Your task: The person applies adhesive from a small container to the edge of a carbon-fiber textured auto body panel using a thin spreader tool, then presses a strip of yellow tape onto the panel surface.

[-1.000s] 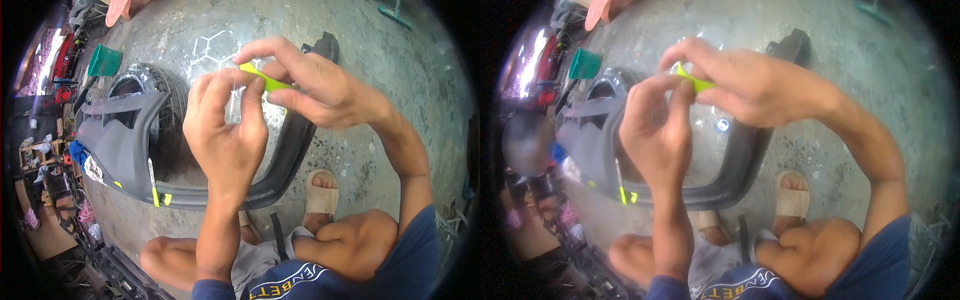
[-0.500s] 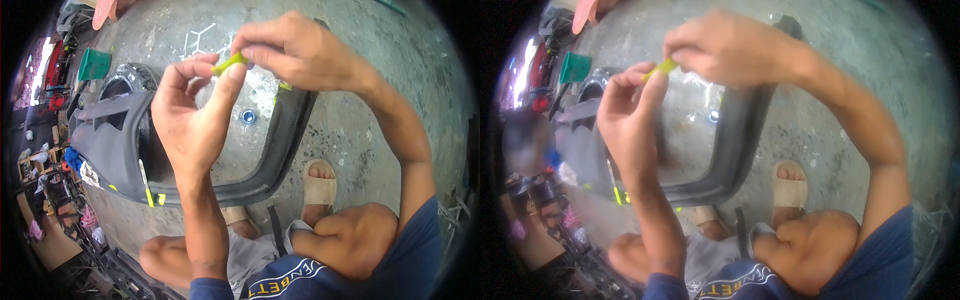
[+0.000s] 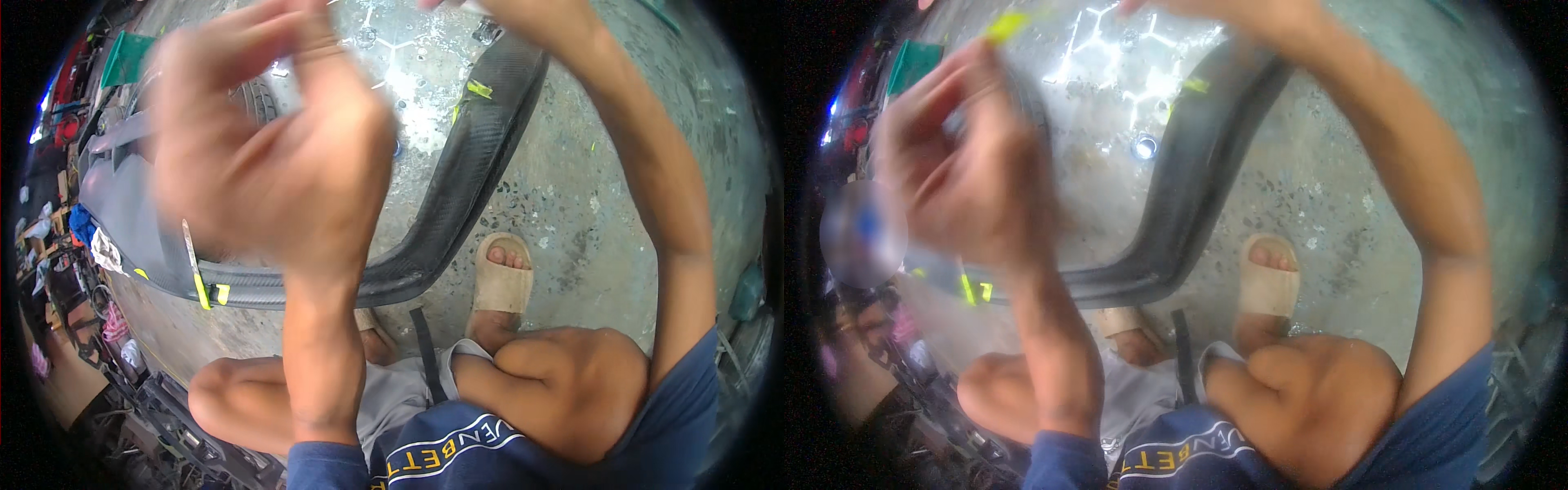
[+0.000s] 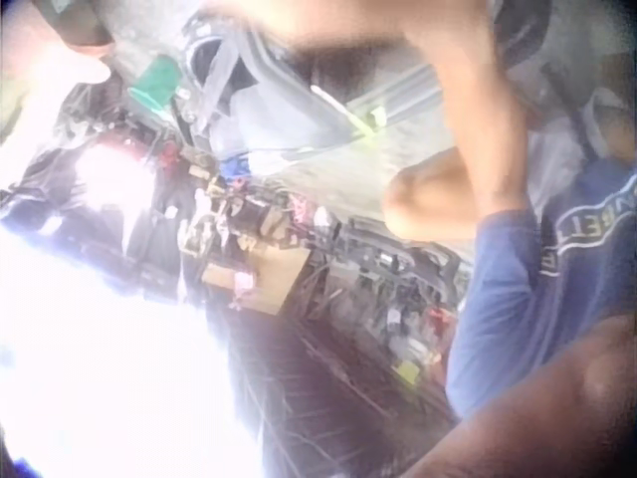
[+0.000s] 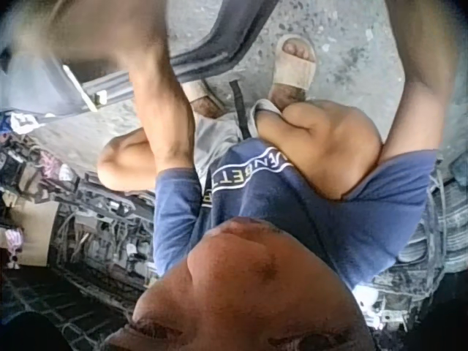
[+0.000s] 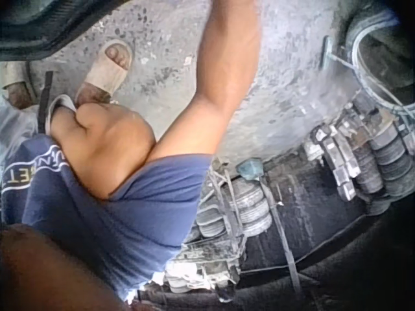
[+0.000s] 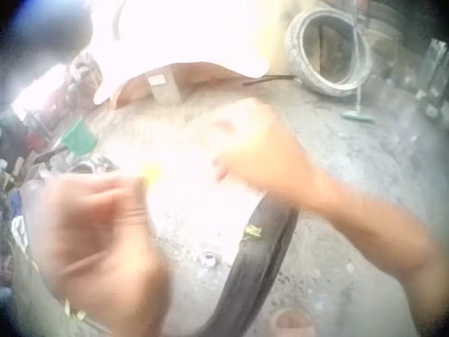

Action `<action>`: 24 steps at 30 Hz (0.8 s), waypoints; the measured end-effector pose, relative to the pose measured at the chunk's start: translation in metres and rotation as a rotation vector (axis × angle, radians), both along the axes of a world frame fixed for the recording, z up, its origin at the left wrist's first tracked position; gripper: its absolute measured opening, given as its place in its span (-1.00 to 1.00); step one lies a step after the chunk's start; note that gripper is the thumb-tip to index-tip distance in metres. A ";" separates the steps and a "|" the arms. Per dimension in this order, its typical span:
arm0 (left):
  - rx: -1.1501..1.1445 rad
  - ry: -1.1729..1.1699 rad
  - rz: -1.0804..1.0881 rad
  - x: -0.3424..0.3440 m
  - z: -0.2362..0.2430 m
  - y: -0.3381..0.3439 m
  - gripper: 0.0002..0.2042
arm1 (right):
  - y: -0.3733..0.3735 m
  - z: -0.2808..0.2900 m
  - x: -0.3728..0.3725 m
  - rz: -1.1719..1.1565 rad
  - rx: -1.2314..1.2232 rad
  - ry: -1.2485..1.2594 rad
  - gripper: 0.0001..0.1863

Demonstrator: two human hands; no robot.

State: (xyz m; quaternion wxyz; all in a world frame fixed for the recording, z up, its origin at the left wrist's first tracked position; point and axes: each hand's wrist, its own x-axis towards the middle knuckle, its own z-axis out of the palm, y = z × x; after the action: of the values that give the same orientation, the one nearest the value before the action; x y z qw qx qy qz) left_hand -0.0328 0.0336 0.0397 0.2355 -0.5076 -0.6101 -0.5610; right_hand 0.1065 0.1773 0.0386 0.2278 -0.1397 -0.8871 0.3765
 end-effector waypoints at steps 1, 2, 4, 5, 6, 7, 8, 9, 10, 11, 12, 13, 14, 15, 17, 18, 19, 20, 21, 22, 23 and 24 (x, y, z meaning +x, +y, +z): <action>0.015 -0.115 -0.015 -0.002 0.009 -0.010 -0.94 | 0.002 0.002 0.000 -0.002 -0.001 -0.010 -0.68; 0.041 -0.244 -0.036 -0.002 0.012 -0.015 -0.95 | 0.005 0.000 0.000 -0.012 -0.004 -0.028 -0.68; 0.036 -0.500 -0.232 -0.017 0.016 -0.032 -0.94 | 0.008 0.002 0.004 -0.020 0.000 -0.041 -0.69; 0.021 -0.647 -0.396 -0.031 0.013 -0.037 -0.92 | 0.009 0.006 0.009 -0.027 0.003 -0.046 -0.69; -0.044 -0.984 -0.464 -0.032 0.011 -0.038 -0.87 | 0.008 0.002 0.011 -0.039 -0.009 -0.044 -0.69; -0.043 -1.169 -0.539 -0.027 0.009 -0.038 -0.86 | 0.008 0.001 0.012 -0.042 -0.016 -0.042 -0.69; -0.044 -1.355 -0.614 -0.021 0.007 -0.037 -0.84 | 0.010 0.001 0.010 -0.041 -0.015 -0.039 -0.69; -0.029 -1.460 -0.663 -0.018 0.001 -0.040 -0.81 | 0.009 0.000 0.009 -0.042 -0.012 -0.044 -0.69; -0.016 -1.564 -0.711 -0.015 -0.004 -0.041 -0.77 | 0.009 -0.001 0.007 -0.042 -0.011 -0.047 -0.69; -0.008 -1.599 -0.726 -0.012 -0.008 -0.041 -0.73 | 0.008 -0.001 0.005 -0.042 -0.012 -0.045 -0.69; 0.019 -1.649 -0.750 -0.008 -0.009 -0.040 -0.75 | 0.008 -0.002 0.004 -0.037 -0.011 -0.048 -0.69; 0.047 -1.698 -0.773 -0.005 -0.010 -0.040 -0.77 | 0.008 -0.003 0.004 -0.036 -0.007 -0.052 -0.69; 0.076 -1.747 -0.794 -0.002 -0.010 -0.039 -0.79 | 0.008 -0.005 0.004 -0.035 -0.012 -0.058 -0.69; 0.096 -1.761 -0.836 0.002 -0.011 -0.038 -0.77 | 0.008 -0.004 0.005 -0.036 -0.008 -0.066 -0.69; 0.090 -1.772 -0.803 0.011 -0.008 -0.033 -0.76 | 0.008 -0.001 0.006 -0.035 0.001 -0.083 -0.69; 0.085 -1.778 -0.776 0.015 -0.007 -0.031 -0.76 | 0.007 -0.001 0.005 -0.032 -0.003 -0.090 -0.69; 0.004 -1.677 -0.693 0.020 -0.006 -0.029 -0.75 | 0.006 -0.001 0.003 -0.030 -0.002 -0.098 -0.69; 0.010 -1.669 -0.680 0.020 -0.007 -0.027 -0.74 | 0.006 -0.002 0.000 -0.026 0.000 -0.100 -0.69; 0.021 -1.673 -0.671 0.021 -0.011 -0.025 -0.74 | 0.007 -0.002 0.000 -0.026 0.000 -0.127 -0.69; 0.033 -1.677 -0.661 0.021 -0.015 -0.026 -0.74 | 0.007 -0.003 -0.001 -0.024 0.002 -0.145 -0.70; 0.028 -1.681 -0.659 0.022 -0.017 -0.027 -0.73 | 0.005 -0.003 -0.002 -0.023 0.000 -0.165 -0.70; 0.026 -1.682 -0.659 0.023 -0.020 -0.029 -0.73 | 0.005 -0.003 -0.003 -0.023 0.003 -0.188 -0.70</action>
State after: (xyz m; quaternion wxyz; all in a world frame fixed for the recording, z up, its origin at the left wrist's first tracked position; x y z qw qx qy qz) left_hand -0.0096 0.0049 0.0200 -0.4551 -0.0761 -0.3980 -0.7929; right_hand 0.1032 0.1826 0.0356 0.1480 -0.1842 -0.9035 0.3575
